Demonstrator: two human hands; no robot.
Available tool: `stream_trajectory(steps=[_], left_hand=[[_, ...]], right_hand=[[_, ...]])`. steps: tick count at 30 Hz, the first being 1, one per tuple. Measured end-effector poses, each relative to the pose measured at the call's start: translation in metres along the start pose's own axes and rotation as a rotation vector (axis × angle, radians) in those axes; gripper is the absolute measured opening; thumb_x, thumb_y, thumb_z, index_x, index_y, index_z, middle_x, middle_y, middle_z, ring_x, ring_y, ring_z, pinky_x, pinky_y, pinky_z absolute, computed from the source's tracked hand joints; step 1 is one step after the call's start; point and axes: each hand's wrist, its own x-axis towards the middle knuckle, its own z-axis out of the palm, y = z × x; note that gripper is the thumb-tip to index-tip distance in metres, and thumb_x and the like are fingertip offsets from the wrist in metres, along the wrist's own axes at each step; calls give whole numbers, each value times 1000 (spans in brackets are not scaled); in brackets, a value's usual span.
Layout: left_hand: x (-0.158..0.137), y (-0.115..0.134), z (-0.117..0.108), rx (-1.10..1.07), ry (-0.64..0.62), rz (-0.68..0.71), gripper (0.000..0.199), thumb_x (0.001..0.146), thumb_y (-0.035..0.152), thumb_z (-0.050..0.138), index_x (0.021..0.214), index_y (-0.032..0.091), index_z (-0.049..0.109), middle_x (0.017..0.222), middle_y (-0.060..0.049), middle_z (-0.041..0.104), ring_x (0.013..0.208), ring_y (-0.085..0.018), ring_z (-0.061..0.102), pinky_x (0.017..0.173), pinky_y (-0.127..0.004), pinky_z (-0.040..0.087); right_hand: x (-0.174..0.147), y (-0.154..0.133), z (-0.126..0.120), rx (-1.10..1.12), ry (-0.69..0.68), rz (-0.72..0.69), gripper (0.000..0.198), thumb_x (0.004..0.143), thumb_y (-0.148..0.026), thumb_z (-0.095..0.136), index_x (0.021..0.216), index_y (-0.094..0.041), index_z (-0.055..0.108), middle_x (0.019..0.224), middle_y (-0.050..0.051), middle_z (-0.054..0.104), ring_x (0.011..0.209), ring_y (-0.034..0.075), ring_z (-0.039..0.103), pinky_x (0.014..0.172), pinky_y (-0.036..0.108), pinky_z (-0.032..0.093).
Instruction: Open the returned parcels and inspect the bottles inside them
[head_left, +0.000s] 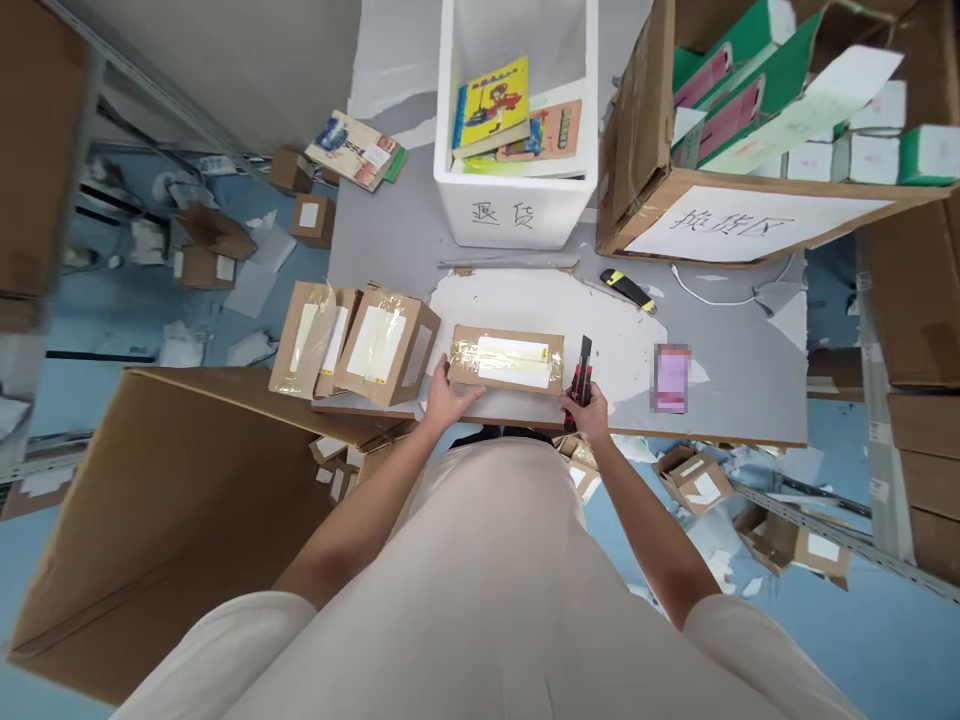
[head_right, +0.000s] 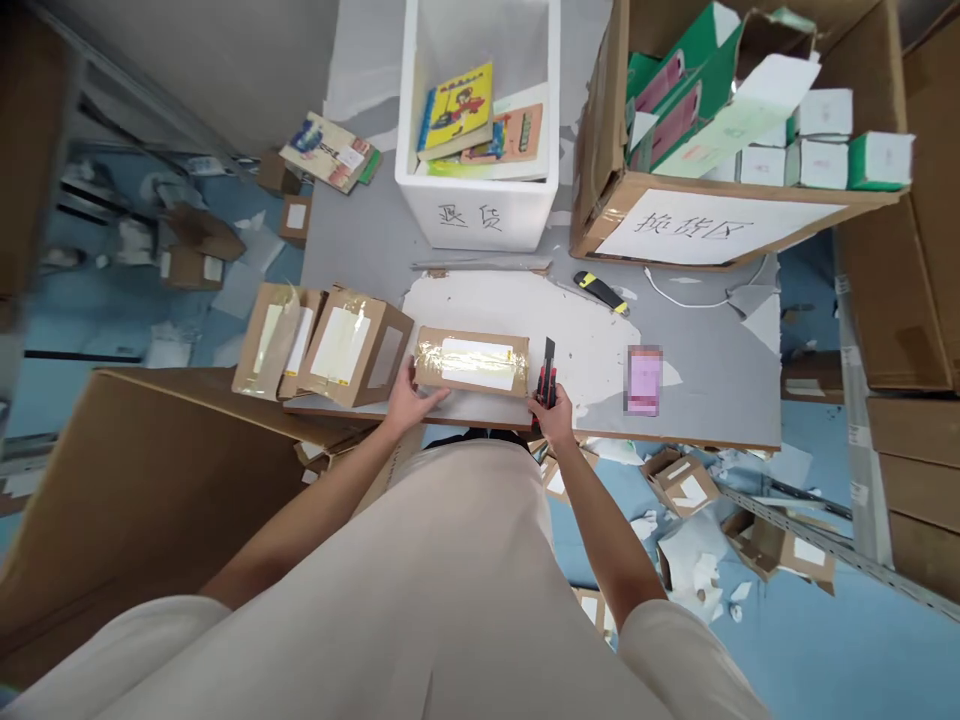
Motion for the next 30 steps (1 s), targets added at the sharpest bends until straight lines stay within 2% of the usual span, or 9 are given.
stream_trajectory(steps=[2, 5, 9, 12, 17, 20, 22, 26, 30], left_hand=[[2, -11, 3, -128, -61, -76, 93, 64, 50, 79, 141, 18, 39, 135, -18, 55, 121, -30, 57, 102, -47, 47], [10, -10, 2, -183, -46, -75, 75, 69, 48, 73, 133, 17, 50, 124, -14, 62, 109, -24, 63, 94, -40, 52], [24, 18, -2, -3, 73, -61, 56, 79, 51, 64, 120, 14, 64, 110, -13, 69, 87, -21, 66, 80, -34, 54], [35, 31, 4, 139, 54, -91, 45, 86, 49, 55, 108, 13, 71, 97, -11, 73, 81, -21, 66, 82, -35, 52], [31, 16, 8, 152, -47, -115, 50, 86, 46, 56, 125, 16, 63, 114, -12, 69, 95, -22, 65, 85, -35, 51], [18, -6, 3, 75, -103, -129, 87, 66, 47, 78, 141, 16, 47, 140, -17, 53, 116, -28, 58, 91, -38, 51], [10, -21, 4, 64, -135, -122, 106, 52, 44, 87, 143, 13, 43, 144, -21, 47, 124, -33, 53, 97, -44, 48], [5, -39, 12, -10, -156, -109, 84, 63, 47, 78, 134, 11, 52, 128, -19, 62, 117, -31, 59, 100, -49, 46], [4, -21, 7, -22, -71, -62, 60, 73, 52, 68, 120, 14, 63, 112, -13, 68, 99, -25, 65, 88, -41, 53]], right_hand=[[5, 0, 5, -5, -39, 26, 50, 58, -43, 79, 95, -19, 55, 77, -4, 61, 59, 10, 54, 58, 28, 51], [14, -11, 4, -50, -49, 42, 48, 61, -47, 76, 94, -19, 55, 76, -4, 60, 54, 9, 53, 52, 26, 49], [36, -35, -2, -151, 15, -43, 41, 67, -51, 71, 88, -20, 54, 71, -4, 58, 54, 10, 53, 50, 25, 47], [54, -45, -2, -229, -4, -105, 39, 68, -51, 70, 86, -19, 56, 74, -2, 59, 61, 11, 54, 55, 26, 48], [53, -35, -9, -224, -88, -92, 43, 67, -52, 72, 91, -18, 59, 86, 2, 65, 63, 12, 54, 56, 27, 50], [35, -20, -20, -182, -107, -35, 55, 61, -50, 76, 102, -18, 60, 94, 3, 67, 55, 9, 52, 50, 28, 49], [23, -10, -23, -202, -109, 22, 64, 54, -49, 81, 105, -18, 59, 83, 0, 66, 50, 9, 49, 47, 28, 48], [10, -1, -13, -258, -30, 90, 63, 50, -51, 82, 99, -20, 59, 59, -8, 54, 47, 12, 50, 45, 28, 49], [10, -19, -7, -213, 82, -3, 53, 57, -54, 77, 92, -20, 57, 66, -6, 57, 49, 11, 51, 48, 27, 50]])
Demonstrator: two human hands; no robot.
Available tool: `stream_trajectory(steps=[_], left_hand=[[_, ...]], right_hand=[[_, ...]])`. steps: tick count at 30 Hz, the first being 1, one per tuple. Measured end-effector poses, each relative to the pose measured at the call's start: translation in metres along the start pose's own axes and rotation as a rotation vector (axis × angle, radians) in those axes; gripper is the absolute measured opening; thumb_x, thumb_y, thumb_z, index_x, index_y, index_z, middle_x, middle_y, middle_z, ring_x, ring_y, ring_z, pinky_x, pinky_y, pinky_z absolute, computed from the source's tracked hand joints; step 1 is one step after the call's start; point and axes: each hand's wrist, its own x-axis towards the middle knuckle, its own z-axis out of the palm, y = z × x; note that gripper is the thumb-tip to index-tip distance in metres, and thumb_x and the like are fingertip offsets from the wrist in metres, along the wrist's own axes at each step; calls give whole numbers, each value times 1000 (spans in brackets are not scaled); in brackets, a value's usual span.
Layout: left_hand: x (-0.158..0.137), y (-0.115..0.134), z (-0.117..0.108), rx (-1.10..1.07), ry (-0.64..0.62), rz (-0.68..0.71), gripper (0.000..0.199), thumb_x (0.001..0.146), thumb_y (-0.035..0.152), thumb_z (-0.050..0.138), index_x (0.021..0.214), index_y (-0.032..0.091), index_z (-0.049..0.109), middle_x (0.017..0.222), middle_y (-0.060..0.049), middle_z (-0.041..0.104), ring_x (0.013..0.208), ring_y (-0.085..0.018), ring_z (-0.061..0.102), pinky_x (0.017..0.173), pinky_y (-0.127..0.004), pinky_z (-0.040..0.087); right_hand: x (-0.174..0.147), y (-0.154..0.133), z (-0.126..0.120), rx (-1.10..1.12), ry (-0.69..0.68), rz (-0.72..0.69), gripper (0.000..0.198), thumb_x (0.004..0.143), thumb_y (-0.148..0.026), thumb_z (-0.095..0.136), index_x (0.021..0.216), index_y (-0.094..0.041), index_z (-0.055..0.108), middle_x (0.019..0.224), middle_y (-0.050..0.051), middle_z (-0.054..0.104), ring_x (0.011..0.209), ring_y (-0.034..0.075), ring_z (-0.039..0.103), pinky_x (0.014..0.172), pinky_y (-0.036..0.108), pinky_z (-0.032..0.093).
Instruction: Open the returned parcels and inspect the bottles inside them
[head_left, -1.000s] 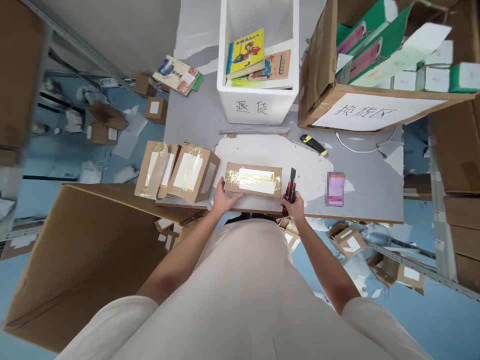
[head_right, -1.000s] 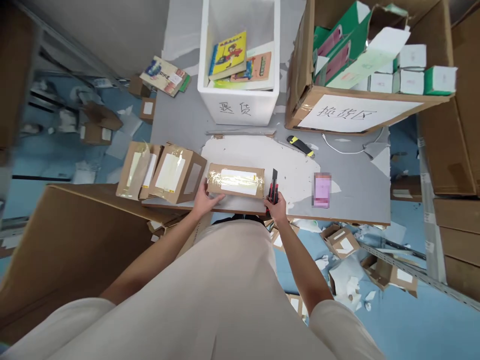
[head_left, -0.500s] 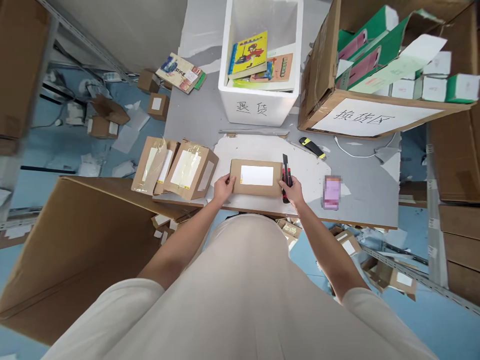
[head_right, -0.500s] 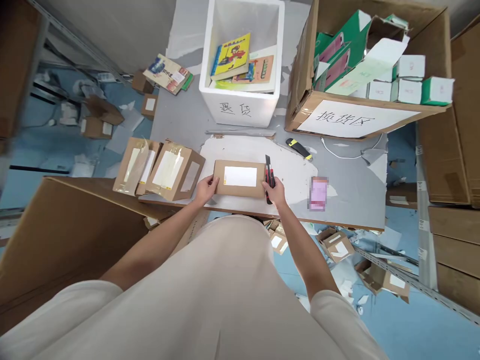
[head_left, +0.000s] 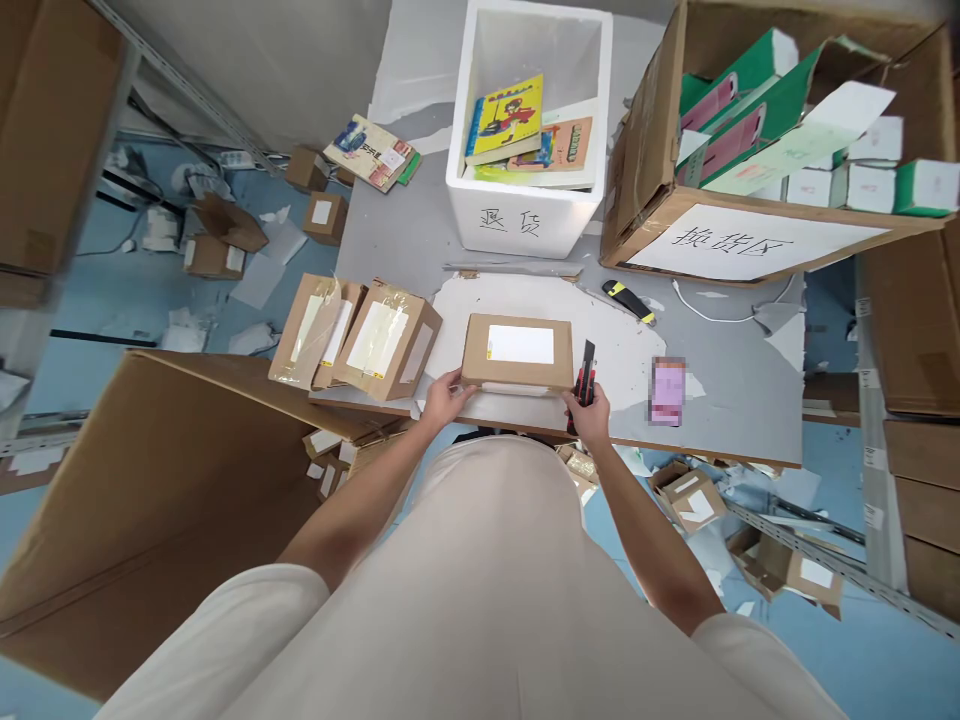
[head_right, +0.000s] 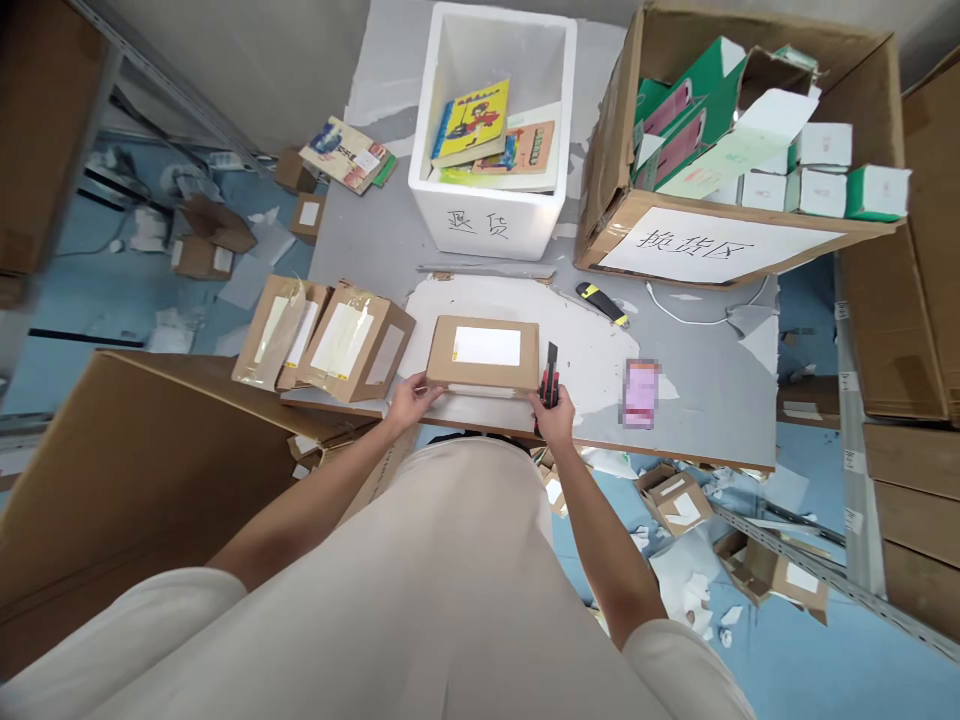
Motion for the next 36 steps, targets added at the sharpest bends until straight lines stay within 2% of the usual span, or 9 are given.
stream_trajectory(steps=[3, 6, 10, 13, 15, 18, 20, 23, 36], left_hand=[[1, 29, -12, 132, 117, 52, 49, 80, 56, 60, 106, 15, 70, 94, -9, 68, 82, -20, 64, 81, -37, 54], [6, 52, -15, 270, 124, 68, 47, 86, 56, 54, 101, 15, 72, 85, -8, 64, 80, -22, 62, 82, -38, 52], [2, 60, 1, 392, 163, 294, 58, 79, 52, 67, 123, 15, 61, 120, -18, 58, 115, -32, 55, 100, -47, 43], [-7, 55, 12, 481, 73, 537, 37, 88, 39, 59, 121, 22, 62, 127, -15, 59, 126, -30, 50, 109, -51, 34], [-11, 50, 16, 526, 23, 587, 28, 94, 30, 48, 117, 26, 64, 124, -12, 64, 124, -27, 53, 110, -52, 34], [-12, 43, 18, 557, 35, 596, 30, 97, 27, 41, 115, 25, 66, 123, -11, 66, 123, -26, 55, 108, -53, 37], [-11, 39, 18, 535, 27, 609, 30, 97, 27, 41, 113, 25, 66, 123, -12, 66, 123, -25, 56, 107, -53, 39], [-10, 36, 21, 469, 23, 617, 30, 97, 27, 41, 112, 25, 67, 121, -11, 67, 121, -23, 57, 107, -53, 42], [-8, 29, 26, 340, 28, 600, 27, 98, 28, 42, 111, 25, 66, 120, -11, 67, 122, -22, 57, 109, -54, 41]], right_hand=[[9, -21, -5, -60, 29, -98, 45, 64, -55, 74, 87, -20, 55, 68, -4, 57, 52, 11, 53, 50, 26, 47], [24, -37, -4, -229, 52, -183, 41, 68, -57, 71, 81, -21, 54, 64, -4, 55, 56, 13, 52, 55, 27, 45], [35, -48, 0, -484, 102, -248, 38, 75, -58, 63, 83, -21, 55, 66, -1, 58, 62, 17, 52, 63, 30, 43], [28, -60, -2, -668, 96, -372, 41, 85, -57, 51, 98, -19, 58, 81, 6, 65, 73, 23, 57, 68, 33, 44], [20, -74, -1, -800, -37, -524, 42, 92, -50, 41, 114, -17, 56, 100, 11, 67, 86, 26, 61, 73, 34, 45], [10, -102, 13, -1083, -405, -729, 46, 97, -37, 34, 139, -21, 44, 121, 12, 62, 98, 27, 62, 72, 33, 45], [8, -119, 29, -1299, -615, -817, 51, 98, -31, 32, 149, -28, 32, 124, 10, 61, 96, 25, 64, 69, 31, 44], [9, -135, 52, -1564, -781, -886, 61, 98, -19, 30, 154, -37, 16, 122, 9, 60, 91, 23, 66, 68, 29, 43], [-3, -148, 77, -1803, -769, -924, 74, 93, -9, 29, 156, -37, 1, 117, 13, 59, 82, 23, 68, 63, 30, 44]])
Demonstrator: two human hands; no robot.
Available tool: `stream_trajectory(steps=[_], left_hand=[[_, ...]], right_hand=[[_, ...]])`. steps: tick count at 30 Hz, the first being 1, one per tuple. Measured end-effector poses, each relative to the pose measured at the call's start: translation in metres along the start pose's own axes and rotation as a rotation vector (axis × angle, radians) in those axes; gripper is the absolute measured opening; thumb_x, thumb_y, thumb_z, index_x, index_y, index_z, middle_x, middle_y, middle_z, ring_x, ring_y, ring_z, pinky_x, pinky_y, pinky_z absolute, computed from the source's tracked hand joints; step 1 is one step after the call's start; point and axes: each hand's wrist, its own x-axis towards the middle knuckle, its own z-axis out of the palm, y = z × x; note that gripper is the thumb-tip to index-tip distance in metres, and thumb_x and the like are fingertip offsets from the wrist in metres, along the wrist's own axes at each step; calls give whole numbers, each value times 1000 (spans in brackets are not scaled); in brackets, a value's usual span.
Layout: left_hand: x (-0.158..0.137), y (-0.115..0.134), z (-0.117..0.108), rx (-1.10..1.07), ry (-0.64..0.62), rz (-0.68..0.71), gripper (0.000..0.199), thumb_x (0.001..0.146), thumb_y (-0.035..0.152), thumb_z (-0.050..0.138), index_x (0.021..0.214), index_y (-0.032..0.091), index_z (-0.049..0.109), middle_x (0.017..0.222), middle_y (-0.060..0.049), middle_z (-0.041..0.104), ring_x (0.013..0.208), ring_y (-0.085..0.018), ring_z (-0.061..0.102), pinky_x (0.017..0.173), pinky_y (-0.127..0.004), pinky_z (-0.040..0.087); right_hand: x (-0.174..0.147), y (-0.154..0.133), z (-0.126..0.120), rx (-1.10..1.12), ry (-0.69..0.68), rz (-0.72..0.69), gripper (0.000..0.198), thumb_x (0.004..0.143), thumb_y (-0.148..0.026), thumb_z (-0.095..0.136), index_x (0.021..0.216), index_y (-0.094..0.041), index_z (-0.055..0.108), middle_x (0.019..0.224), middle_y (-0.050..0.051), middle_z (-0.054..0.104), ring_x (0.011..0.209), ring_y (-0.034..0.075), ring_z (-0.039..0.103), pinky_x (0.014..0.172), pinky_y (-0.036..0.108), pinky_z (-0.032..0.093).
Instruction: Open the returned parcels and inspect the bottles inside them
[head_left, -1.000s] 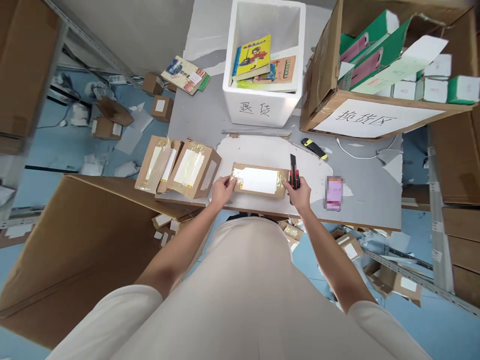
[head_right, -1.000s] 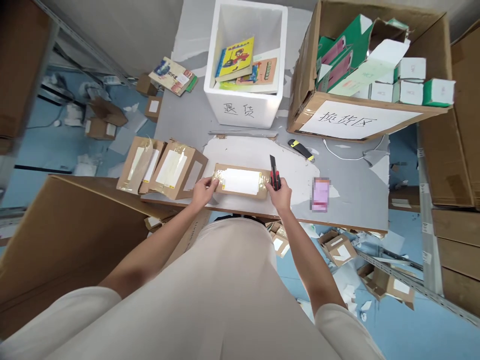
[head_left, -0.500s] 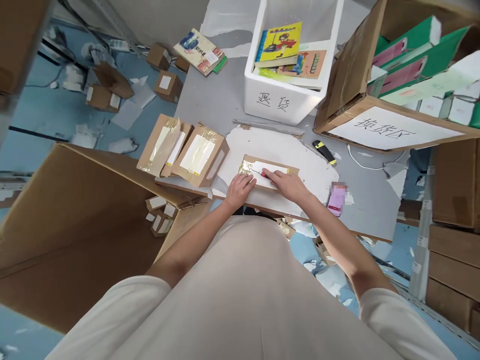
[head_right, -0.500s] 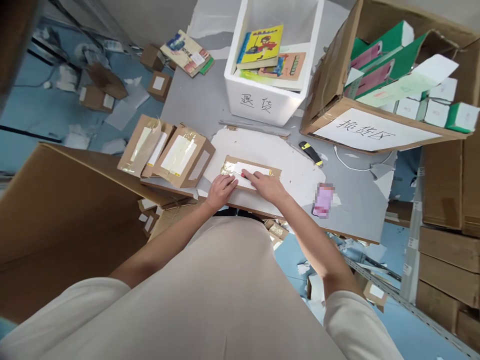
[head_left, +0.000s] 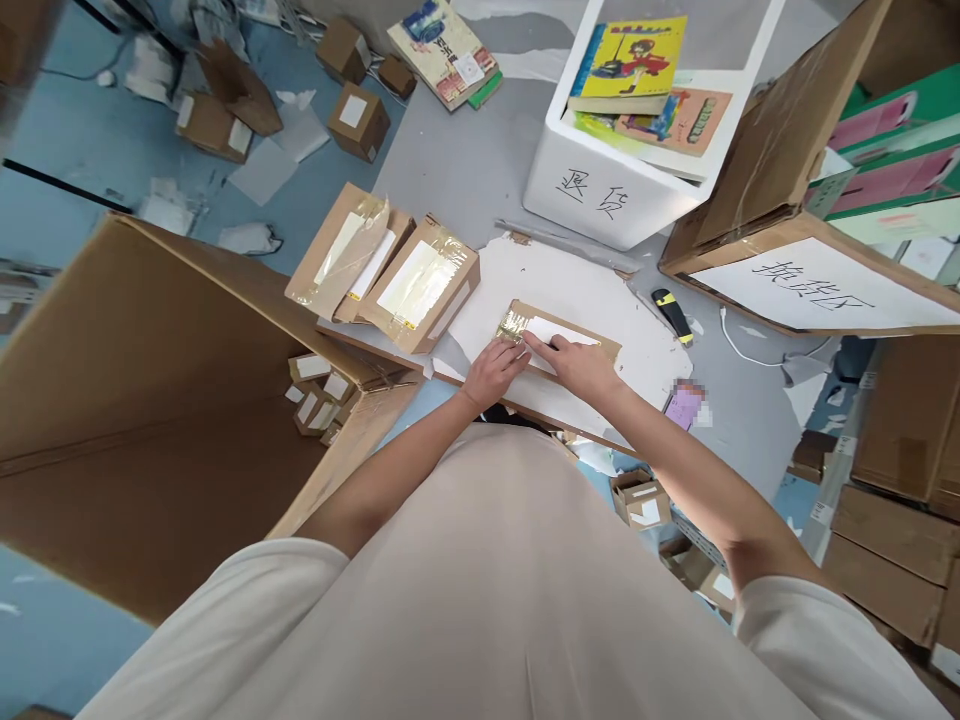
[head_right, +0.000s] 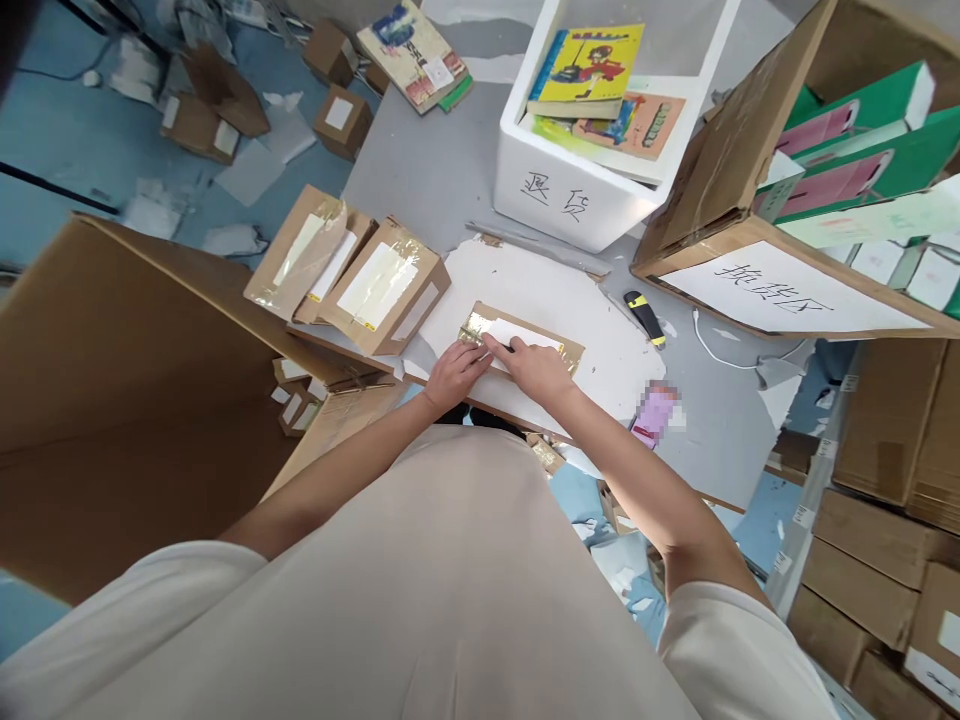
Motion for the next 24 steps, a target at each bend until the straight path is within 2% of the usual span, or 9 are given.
stream_trajectory(steps=[7, 13, 18, 24], left_hand=[[1, -1, -5, -12, -19, -17, 26, 98, 30, 44, 106, 26, 68, 116, -11, 68, 117, -22, 60, 109, -51, 41], [4, -1, -12, 13, -80, -16, 29, 97, 32, 42, 106, 25, 69, 114, -11, 68, 115, -23, 60, 106, -52, 42], [5, -1, -10, 62, -99, -24, 31, 97, 32, 41, 106, 25, 69, 116, -13, 68, 114, -25, 60, 105, -53, 41], [8, 0, -13, 161, -119, 21, 29, 94, 30, 44, 107, 24, 69, 114, -13, 68, 110, -27, 60, 101, -50, 41]], right_hand=[[-25, 13, 8, 24, -49, 56, 72, 93, -8, 31, 155, -39, 11, 115, 14, 62, 80, 23, 69, 64, 31, 43], [-66, 29, 28, 50, -65, 210, 69, 90, -5, 31, 153, -33, 25, 114, 17, 64, 77, 23, 69, 64, 32, 43], [-101, 49, 44, 64, -122, 270, 71, 91, -11, 38, 153, -40, 20, 100, 13, 65, 69, 22, 67, 61, 31, 40], [-152, 66, 77, 71, -132, 340, 77, 87, -4, 37, 153, -42, 20, 100, 10, 65, 65, 19, 64, 56, 29, 38]])
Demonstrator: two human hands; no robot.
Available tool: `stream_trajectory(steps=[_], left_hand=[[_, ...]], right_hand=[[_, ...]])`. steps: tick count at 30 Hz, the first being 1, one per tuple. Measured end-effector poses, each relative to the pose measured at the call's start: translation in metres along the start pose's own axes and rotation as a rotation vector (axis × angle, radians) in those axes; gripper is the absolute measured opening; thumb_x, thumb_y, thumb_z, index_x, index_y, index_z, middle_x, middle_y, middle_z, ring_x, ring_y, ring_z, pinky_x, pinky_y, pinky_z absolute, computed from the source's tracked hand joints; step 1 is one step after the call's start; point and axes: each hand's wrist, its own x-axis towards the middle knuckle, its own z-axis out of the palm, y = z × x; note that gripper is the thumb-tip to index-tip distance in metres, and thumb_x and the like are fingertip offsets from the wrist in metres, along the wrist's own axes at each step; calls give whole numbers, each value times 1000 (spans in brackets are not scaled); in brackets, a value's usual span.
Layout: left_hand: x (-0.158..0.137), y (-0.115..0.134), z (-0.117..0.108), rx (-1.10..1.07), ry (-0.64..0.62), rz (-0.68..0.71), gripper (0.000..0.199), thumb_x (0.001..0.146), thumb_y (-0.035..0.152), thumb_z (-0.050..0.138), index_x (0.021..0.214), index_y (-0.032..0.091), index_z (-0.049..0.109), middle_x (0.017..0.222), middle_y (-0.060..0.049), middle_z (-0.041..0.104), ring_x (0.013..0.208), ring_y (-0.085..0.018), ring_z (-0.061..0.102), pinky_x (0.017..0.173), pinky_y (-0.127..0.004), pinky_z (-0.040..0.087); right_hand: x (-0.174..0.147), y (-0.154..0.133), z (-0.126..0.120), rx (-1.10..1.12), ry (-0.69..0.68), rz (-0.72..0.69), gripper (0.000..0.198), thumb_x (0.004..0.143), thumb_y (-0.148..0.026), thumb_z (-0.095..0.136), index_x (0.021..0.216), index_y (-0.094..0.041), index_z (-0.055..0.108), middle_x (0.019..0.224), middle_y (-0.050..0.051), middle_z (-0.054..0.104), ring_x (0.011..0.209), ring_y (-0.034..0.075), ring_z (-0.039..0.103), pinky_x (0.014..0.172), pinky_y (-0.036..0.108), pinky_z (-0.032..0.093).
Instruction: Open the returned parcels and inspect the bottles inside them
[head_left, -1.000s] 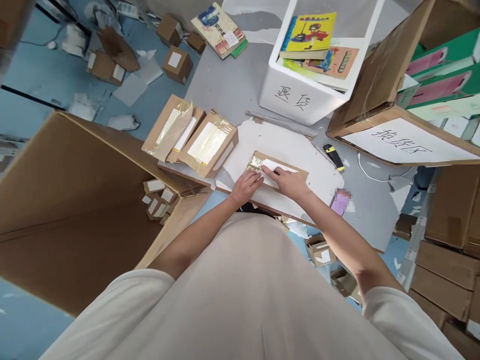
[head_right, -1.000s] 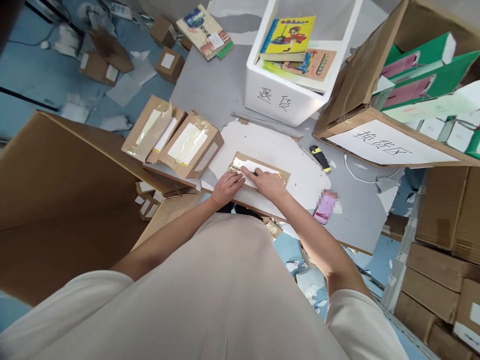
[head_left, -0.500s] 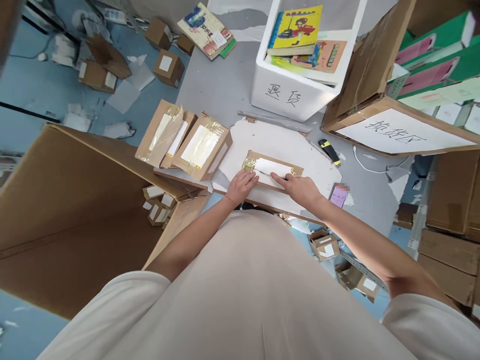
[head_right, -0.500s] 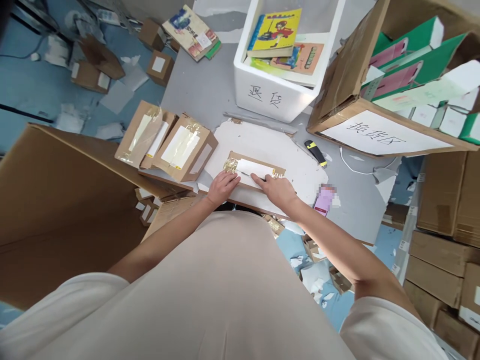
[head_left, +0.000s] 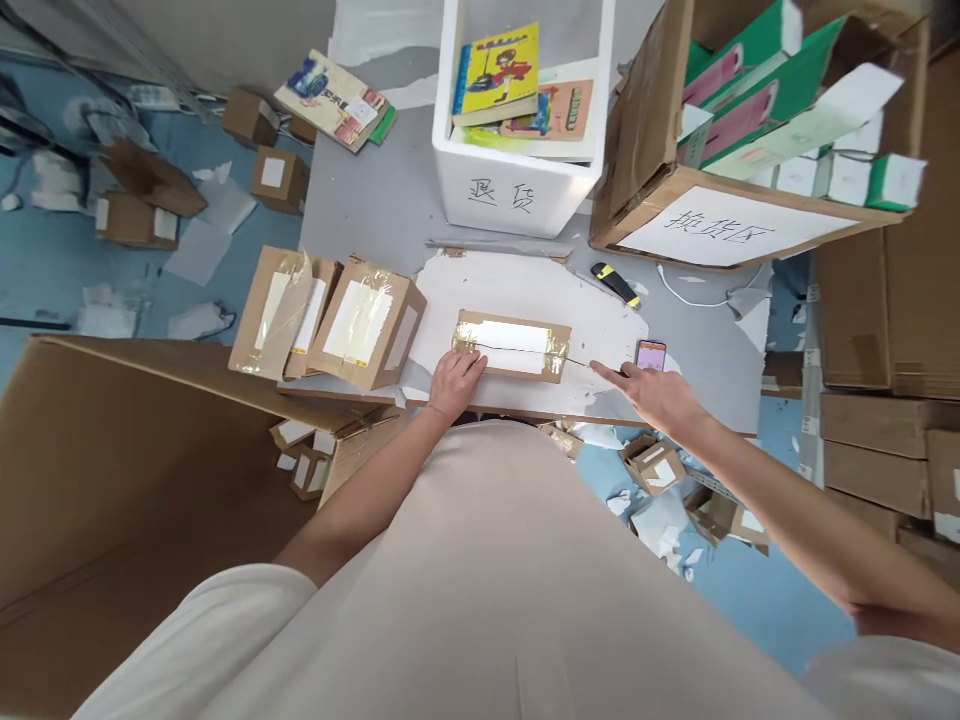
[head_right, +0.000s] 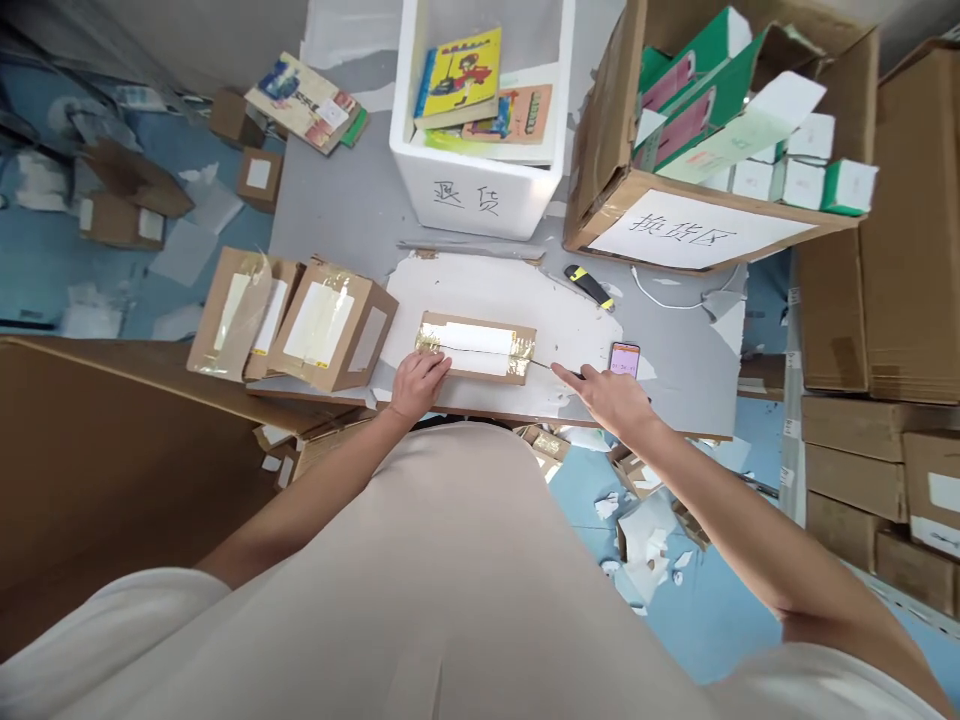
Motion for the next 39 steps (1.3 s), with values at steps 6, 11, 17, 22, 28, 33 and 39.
stream_trajectory(steps=[6, 11, 17, 22, 28, 33, 39], left_hand=[[3, 16, -22, 187, -81, 55, 30, 91, 28, 47, 115, 20, 65, 115, -13, 67, 110, -29, 58, 102, -49, 37], [31, 30, -36, 297, -173, 106, 76, 74, 55, 68, 135, 13, 51, 139, -21, 50, 132, -38, 43, 115, -54, 19], [67, 27, -30, 346, -324, 144, 115, 61, 70, 71, 149, 9, 30, 154, -25, 29, 145, -42, 22, 118, -57, 7], [68, 28, -27, 347, -312, 124, 120, 55, 71, 75, 148, 10, 32, 149, -25, 37, 141, -43, 28, 118, -58, 7], [66, 28, -24, 327, -272, 128, 115, 57, 71, 72, 147, 10, 34, 146, -24, 41, 137, -43, 33, 117, -58, 8], [69, 27, -21, 307, -242, 68, 115, 57, 70, 72, 147, 9, 34, 142, -24, 44, 134, -43, 35, 117, -58, 11], [71, 24, -22, 283, -251, 70, 118, 53, 69, 75, 147, 10, 34, 143, -23, 43, 135, -42, 35, 118, -56, 10]], right_hand=[[-11, -16, 57, 824, 215, 209, 58, 96, -33, 41, 153, -27, 31, 98, 8, 70, 68, 17, 63, 59, 28, 49], [17, -54, 77, 1659, 296, 332, 68, 89, -42, 51, 153, -28, 32, 98, 5, 70, 54, 10, 57, 50, 26, 53], [35, -65, 81, 1956, 291, 294, 72, 84, -40, 58, 152, -30, 34, 94, 3, 67, 50, 7, 54, 44, 24, 50], [36, -69, 79, 1994, 256, 266, 71, 85, -36, 58, 152, -30, 33, 91, 2, 66, 49, 6, 53, 43, 23, 50], [41, -50, 62, 1913, 153, 235, 68, 88, -30, 57, 152, -30, 33, 90, 2, 65, 48, 8, 55, 41, 23, 50], [40, -23, 64, 1754, -29, 27, 65, 87, -26, 60, 148, -33, 40, 75, -2, 64, 43, 6, 49, 37, 19, 42], [26, -29, 86, 1660, -130, -97, 60, 88, -31, 59, 146, -35, 44, 77, -3, 64, 45, 5, 48, 39, 17, 38]])
